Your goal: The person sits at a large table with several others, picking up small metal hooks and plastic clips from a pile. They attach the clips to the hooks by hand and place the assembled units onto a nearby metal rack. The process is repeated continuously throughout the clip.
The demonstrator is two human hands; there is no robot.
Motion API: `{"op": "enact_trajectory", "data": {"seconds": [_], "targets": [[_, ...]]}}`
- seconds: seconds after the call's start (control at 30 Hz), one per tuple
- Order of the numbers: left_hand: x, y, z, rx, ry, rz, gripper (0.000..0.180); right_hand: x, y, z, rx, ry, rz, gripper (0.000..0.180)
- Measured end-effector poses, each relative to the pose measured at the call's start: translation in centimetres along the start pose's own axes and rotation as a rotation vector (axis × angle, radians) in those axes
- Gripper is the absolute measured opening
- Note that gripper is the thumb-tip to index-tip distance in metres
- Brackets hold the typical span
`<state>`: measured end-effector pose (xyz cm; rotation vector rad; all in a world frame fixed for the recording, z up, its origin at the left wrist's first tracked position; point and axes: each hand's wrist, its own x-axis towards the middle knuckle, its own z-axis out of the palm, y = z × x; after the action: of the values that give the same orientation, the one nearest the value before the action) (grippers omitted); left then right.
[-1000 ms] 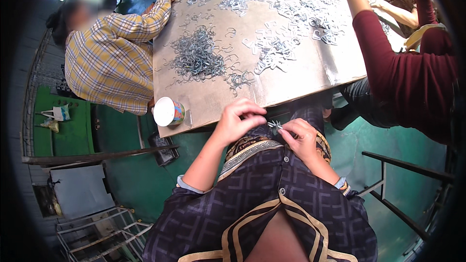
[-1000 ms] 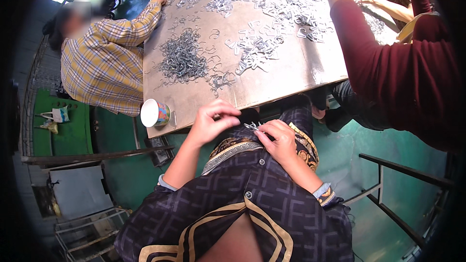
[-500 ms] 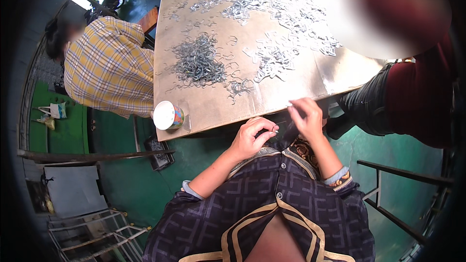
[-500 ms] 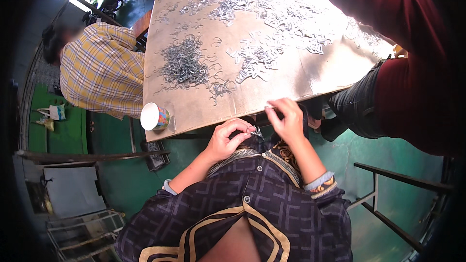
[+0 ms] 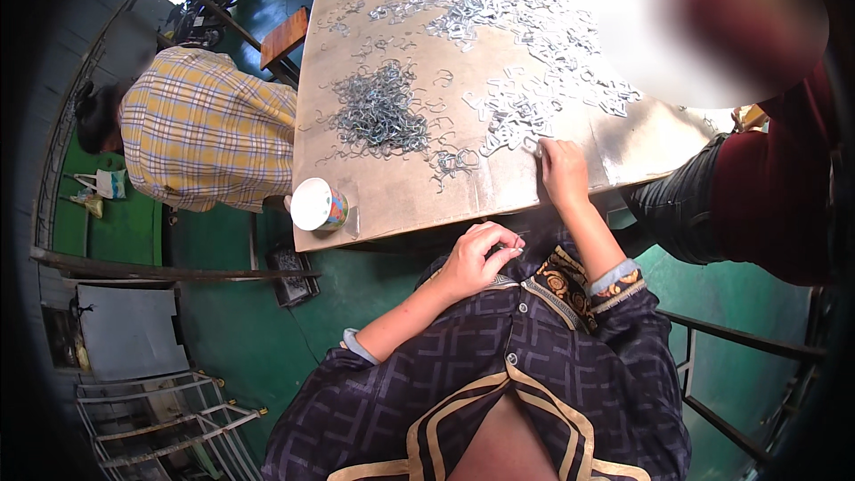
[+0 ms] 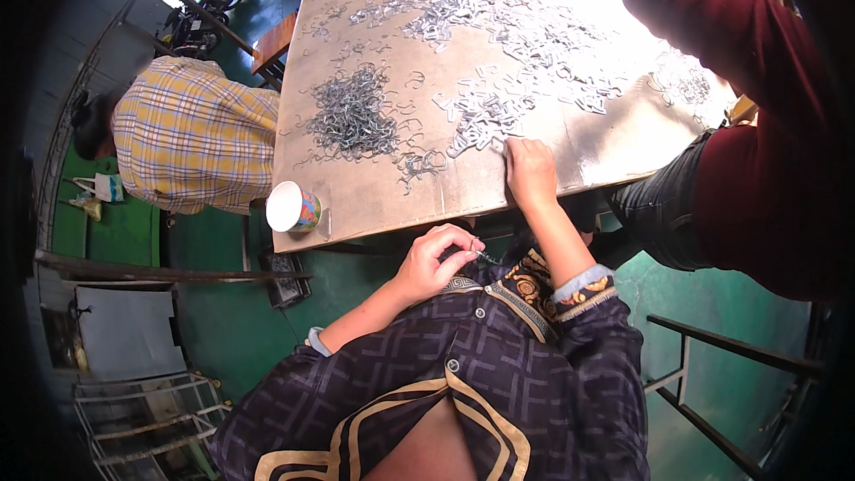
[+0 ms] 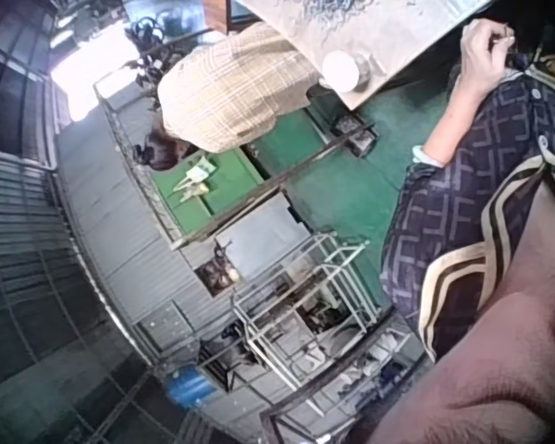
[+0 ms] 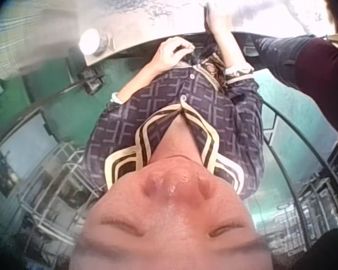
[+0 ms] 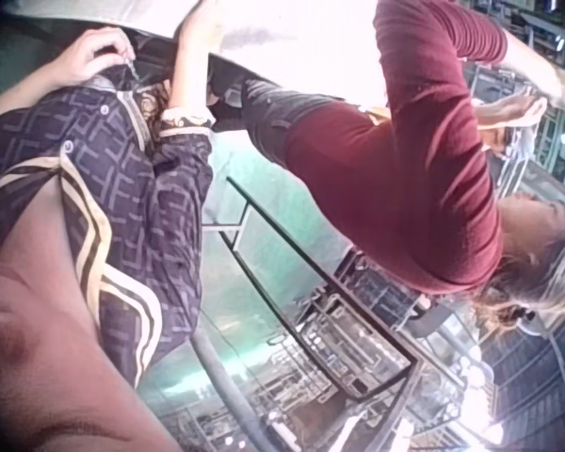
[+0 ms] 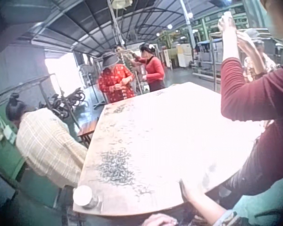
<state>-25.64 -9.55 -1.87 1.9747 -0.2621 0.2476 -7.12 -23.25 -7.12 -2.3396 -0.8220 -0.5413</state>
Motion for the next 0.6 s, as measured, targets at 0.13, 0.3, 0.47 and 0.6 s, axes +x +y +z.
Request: {"op": "enact_trajectory", "data": {"seconds": [0.13, 0.3, 0.47, 0.6], "targets": [[0.4, -0.2, 0.2, -0.031, 0.034, -0.025, 0.004, -1.7, -3.3, -4.3, 0.487, -0.014, 0.227, 0.019], [0.8, -0.2, 0.4, -0.009, 0.096, -0.033, 0.007, -4.7, -6.1, -7.2, 0.871, -0.193, 0.389, 0.025], [1.2, -0.2, 0.5, 0.097, 0.105, 0.005, 0.010, -5.3, -7.8, -8.8, 0.778, -0.156, 0.280, 0.026], [1.0, -0.9, 0.7, 0.188, 0.086, 0.046, 0.011, -5.5, -8.6, -8.9, 0.722, -0.106, 0.251, 0.025]]}}
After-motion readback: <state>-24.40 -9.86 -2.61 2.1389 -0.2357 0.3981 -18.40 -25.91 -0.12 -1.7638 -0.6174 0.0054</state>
